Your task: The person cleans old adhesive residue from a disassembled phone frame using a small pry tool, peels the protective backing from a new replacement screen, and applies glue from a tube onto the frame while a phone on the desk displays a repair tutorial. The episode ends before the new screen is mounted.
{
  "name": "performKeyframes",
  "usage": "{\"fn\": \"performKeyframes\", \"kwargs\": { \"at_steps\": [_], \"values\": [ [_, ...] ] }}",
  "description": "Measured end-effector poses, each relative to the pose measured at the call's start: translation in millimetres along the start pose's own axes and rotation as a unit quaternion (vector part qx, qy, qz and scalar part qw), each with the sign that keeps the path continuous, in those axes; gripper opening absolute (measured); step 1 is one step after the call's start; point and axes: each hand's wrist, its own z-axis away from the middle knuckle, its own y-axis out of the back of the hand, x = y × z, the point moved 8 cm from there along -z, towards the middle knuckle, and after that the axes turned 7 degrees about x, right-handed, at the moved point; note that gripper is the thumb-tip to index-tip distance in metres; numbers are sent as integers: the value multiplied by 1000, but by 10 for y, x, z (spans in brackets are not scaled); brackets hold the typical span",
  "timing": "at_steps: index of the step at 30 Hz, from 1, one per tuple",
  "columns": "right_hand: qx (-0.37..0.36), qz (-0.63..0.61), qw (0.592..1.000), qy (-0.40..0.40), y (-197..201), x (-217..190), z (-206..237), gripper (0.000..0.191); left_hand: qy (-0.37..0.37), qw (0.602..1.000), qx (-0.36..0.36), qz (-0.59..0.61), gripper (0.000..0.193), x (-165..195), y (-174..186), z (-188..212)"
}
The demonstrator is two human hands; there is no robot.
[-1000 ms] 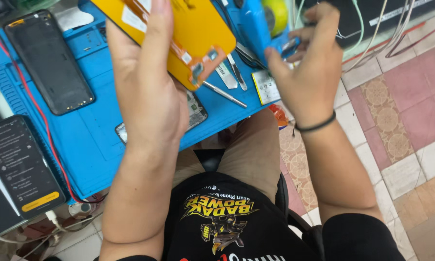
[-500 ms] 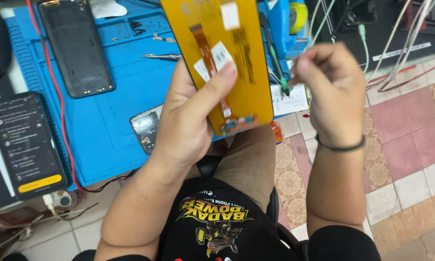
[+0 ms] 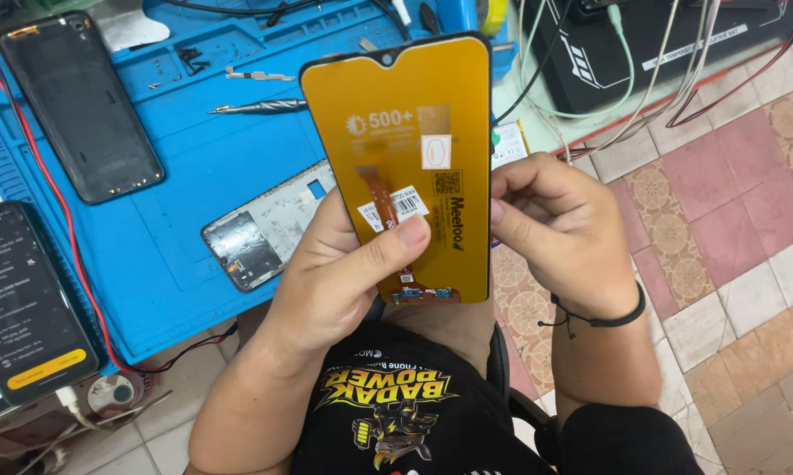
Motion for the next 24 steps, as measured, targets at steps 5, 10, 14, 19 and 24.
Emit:
{"fn": "performKeyframes", "kwargs": {
  "at_steps": [5, 10, 14, 19, 24],
  "values": [
    [29, -98, 992, -81, 6, 17, 48, 48, -6, 1000, -1, 7, 37, -2, -12, 47],
    [-51, 55, 997, -13, 43, -111, 91, 23, -1, 1000, -2, 1, 34, -23, -33, 48],
    [-28, 49, 996, -67, 126, 90, 119, 19, 13, 1000, 3, 13, 33, -57, -50, 39],
    [-100, -79, 991, -42, 72, 166, 73, 30, 19, 1000, 7, 19, 35, -97, -76, 45],
    [-145, -99, 983, -45, 122, 299, 116, 25, 29, 999, 3, 21, 37, -131, -80, 63]
  ]
}}
